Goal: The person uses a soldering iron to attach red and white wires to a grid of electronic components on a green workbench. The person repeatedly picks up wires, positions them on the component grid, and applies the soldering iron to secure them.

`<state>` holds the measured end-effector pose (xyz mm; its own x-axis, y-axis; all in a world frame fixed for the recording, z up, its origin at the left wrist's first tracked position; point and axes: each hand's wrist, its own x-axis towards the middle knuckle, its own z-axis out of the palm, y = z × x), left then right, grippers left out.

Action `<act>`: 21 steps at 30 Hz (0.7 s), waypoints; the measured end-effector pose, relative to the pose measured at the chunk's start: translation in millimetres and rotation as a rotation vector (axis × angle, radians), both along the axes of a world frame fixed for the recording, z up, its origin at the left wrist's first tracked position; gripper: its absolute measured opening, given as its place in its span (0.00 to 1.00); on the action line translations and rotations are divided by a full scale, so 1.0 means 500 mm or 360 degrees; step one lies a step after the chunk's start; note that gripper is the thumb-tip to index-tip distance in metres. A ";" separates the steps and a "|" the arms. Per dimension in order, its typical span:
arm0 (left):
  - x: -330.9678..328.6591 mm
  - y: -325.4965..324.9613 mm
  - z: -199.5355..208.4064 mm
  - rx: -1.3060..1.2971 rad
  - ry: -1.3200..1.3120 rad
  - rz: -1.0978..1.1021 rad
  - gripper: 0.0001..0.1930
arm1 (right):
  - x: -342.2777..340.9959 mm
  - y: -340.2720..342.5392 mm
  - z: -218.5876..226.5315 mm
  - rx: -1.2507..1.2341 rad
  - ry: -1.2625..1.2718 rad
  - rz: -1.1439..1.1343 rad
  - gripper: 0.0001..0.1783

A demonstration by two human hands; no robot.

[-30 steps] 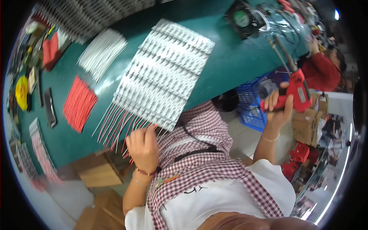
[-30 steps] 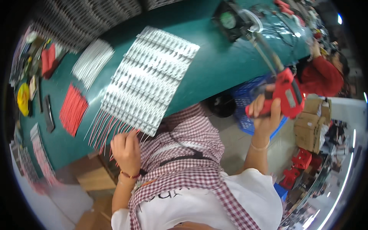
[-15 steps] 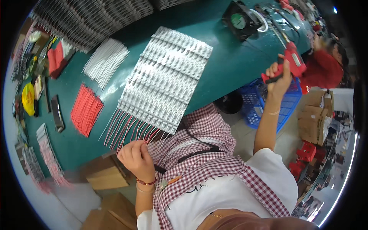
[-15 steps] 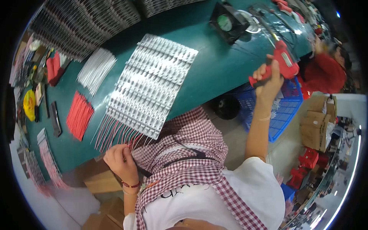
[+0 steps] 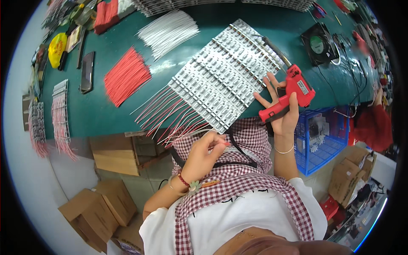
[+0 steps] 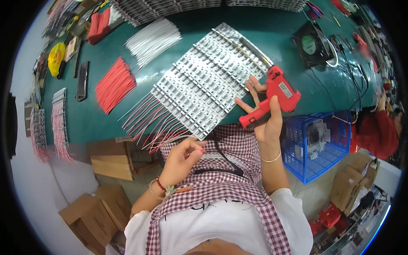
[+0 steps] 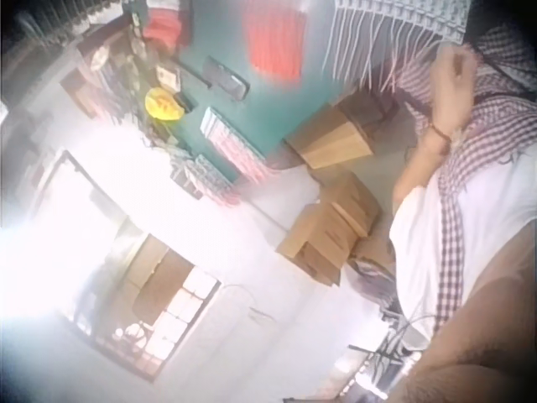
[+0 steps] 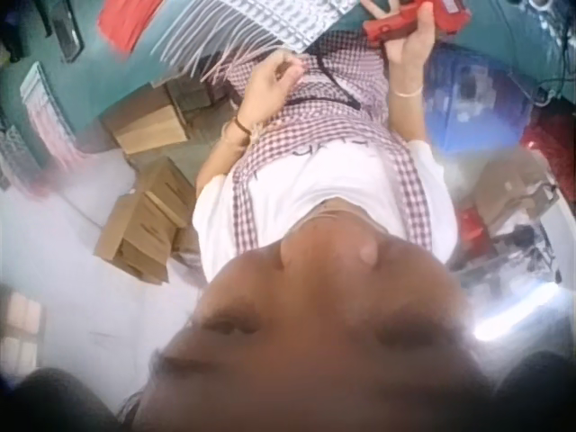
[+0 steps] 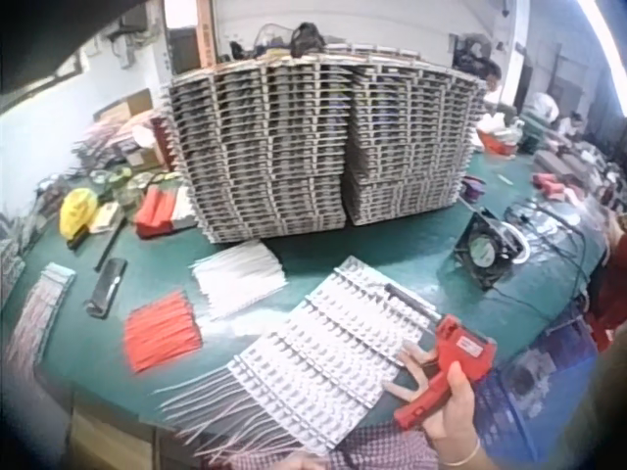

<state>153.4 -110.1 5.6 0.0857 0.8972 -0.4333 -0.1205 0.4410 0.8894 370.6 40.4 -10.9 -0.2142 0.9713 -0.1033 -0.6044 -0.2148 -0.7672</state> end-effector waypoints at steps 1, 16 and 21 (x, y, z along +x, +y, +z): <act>0.000 0.004 0.001 -0.0028 -0.0070 0.0025 0.03 | -0.002 0.005 -0.004 -0.0004 -0.0018 -0.0008 0.25; -0.015 0.024 0.016 -0.0173 -0.0949 0.0287 0.03 | -0.052 0.110 0.004 -0.0207 0.0066 -0.0058 0.23; -0.047 0.025 0.037 0.0814 0.1187 0.0345 0.07 | -0.018 0.035 0.029 0.0041 0.0337 0.0273 0.25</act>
<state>129.7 -97.7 24.0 -0.2479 0.9580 0.1441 0.5268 0.0085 0.8499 361.7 57.8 3.6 -0.3899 0.9207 -0.0144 -0.7082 -0.3099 -0.6343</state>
